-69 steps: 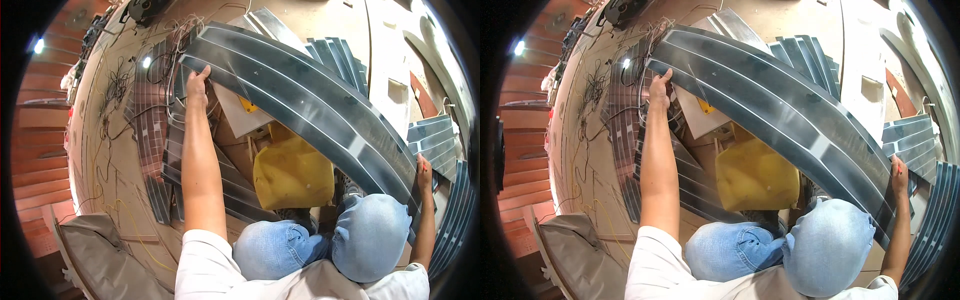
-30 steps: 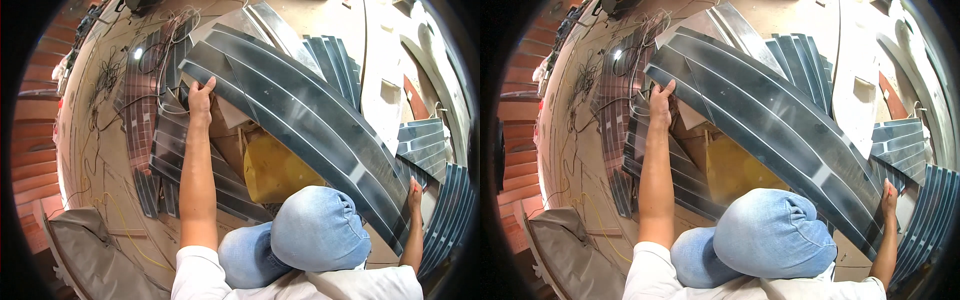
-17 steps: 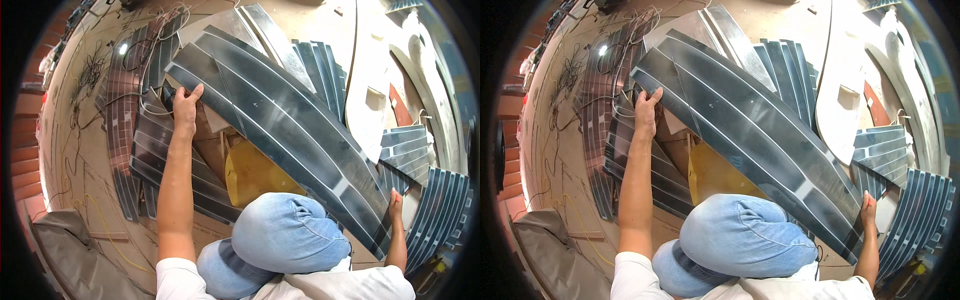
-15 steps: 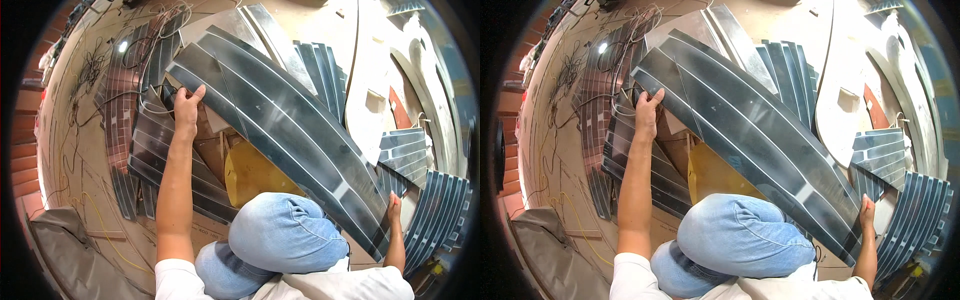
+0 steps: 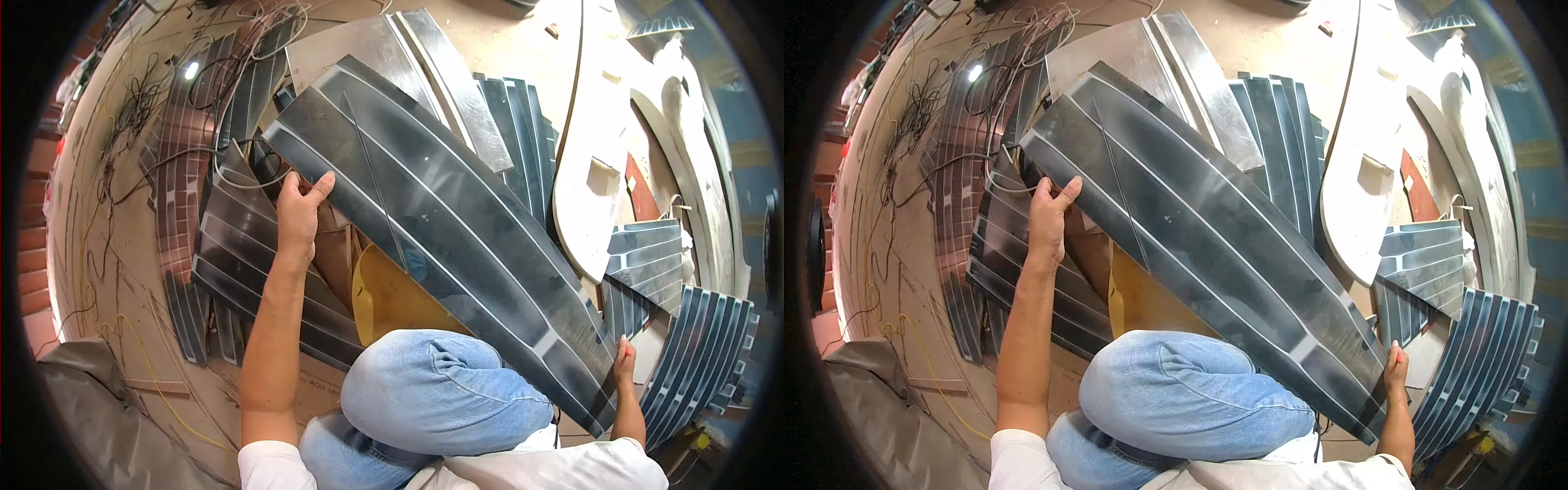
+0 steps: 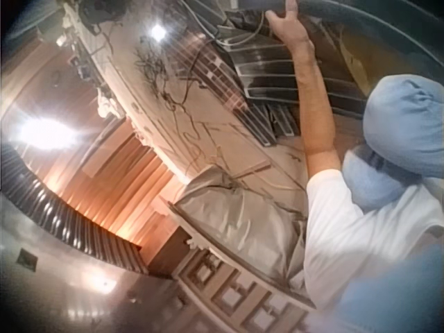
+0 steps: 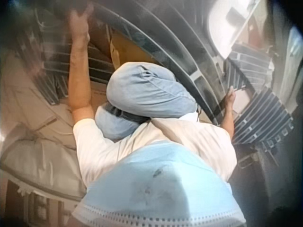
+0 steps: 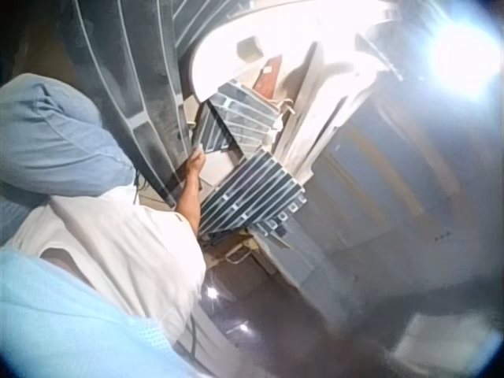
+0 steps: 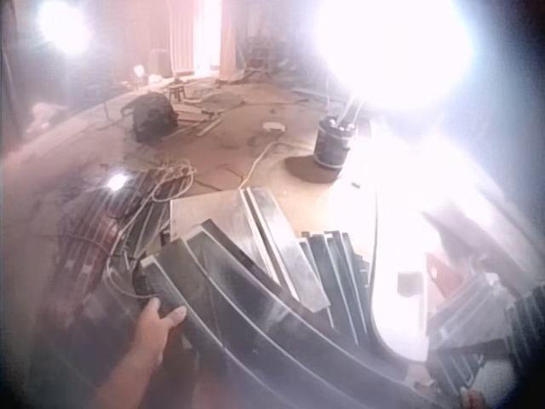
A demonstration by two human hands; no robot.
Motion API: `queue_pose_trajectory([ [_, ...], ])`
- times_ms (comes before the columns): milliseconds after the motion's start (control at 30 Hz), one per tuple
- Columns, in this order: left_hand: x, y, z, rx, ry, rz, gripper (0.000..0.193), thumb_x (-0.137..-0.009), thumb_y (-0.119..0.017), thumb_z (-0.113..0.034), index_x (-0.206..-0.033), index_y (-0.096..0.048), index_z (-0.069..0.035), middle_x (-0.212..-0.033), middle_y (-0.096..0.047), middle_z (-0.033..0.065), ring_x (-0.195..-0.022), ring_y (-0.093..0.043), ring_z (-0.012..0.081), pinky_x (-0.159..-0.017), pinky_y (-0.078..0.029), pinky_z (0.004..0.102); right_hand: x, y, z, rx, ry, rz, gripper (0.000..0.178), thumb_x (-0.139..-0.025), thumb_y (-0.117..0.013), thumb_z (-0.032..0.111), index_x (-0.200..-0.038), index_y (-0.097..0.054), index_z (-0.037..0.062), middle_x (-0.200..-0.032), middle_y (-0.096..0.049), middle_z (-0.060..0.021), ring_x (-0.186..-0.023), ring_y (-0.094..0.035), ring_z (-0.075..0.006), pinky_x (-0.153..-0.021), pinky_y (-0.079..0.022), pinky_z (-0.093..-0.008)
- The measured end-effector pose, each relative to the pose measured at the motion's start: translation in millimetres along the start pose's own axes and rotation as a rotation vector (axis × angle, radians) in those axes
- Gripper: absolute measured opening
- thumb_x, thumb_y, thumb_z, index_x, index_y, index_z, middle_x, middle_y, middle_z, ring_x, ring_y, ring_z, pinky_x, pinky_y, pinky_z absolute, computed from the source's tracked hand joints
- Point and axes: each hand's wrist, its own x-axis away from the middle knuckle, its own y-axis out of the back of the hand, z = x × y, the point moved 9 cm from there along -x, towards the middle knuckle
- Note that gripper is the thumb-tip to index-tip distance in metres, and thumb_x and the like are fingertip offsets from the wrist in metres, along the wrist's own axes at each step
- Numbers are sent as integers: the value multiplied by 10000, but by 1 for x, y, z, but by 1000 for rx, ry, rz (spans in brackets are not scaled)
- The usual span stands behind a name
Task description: The person measures and marks dark panels on a wall using a ruler, pencil, and a wooden guide, then carries a panel to a table saw and marks it again for cutting before hammering a piece of wood on the wall.
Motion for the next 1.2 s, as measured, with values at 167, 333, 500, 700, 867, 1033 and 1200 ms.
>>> queue_pose_trajectory([
  [167, 8, 2, 3, -15, 30, -13, 201, -957, -717, -185, -1039, -616, -32, -993, -630, 2, -900, -549, 92, -881, -432, 255, 4, 3, 2, 43, 9, -18, 500, -1083, -455, 341, -667, -401, 68, -636, -367, 42, -614, -341, -101, -564, -284, -327],
  [333, 15, 0, 3, -32, 19, -37, 184, -950, -716, -161, -997, -606, -22, -947, -618, 17, -862, -542, 103, -827, -445, 267, 7, 15, 0, 71, 26, -35, 495, -1085, -450, 295, -679, -413, 15, -617, -371, -19, -600, -359, -136, -558, -301, -358],
  [500, 24, -4, 3, 23, 10, -47, 171, -954, -709, -141, -991, -594, -21, -951, -620, 21, -867, -544, 103, -825, -448, 267, 2, 29, -12, 63, 27, -29, 463, -1083, -441, 304, -700, -402, 48, -664, -356, 8, -642, -350, -122, -594, -312, -335],
  [700, 34, -3, 12, 64, 63, -53, 161, -959, -704, -136, -987, -589, -26, -962, -621, 22, -878, -550, 104, -834, -447, 266, 6, 32, -18, 54, 28, -38, 485, -1093, -429, 306, -680, -379, 57, -663, -336, 14, -637, -321, -115, -575, -288, -333],
  [867, 37, 0, 17, 80, 71, -39, 155, -972, -692, -164, -1039, -614, -48, -959, -648, 7, -867, -585, 99, -846, -466, 263, 5, 38, -32, 65, 46, -69, 472, -1089, -425, 319, -709, -410, 39, -647, -358, 1, -620, -336, -130, -573, -296, -343],
  [1033, 58, -3, 17, 48, 134, -28, 142, -980, -683, -211, -986, -600, -97, -936, -646, -5, -807, -583, 106, -753, -465, 257, 12, 46, -39, 86, 34, -117, 461, -1078, -423, 326, -706, -410, 55, -648, -363, 11, -629, -342, -123, -577, -295, -343],
  [1200, 67, 8, 24, 47, 221, -113, 154, -986, -675, -241, -1042, -595, -121, -943, -634, -21, -847, -609, 113, -702, -473, 273, 46, 33, -91, 57, -53, -113, 402, -1046, -449, 269, -710, -417, 52, -674, -372, -18, -672, -362, -116, -603, -318, -337],
])
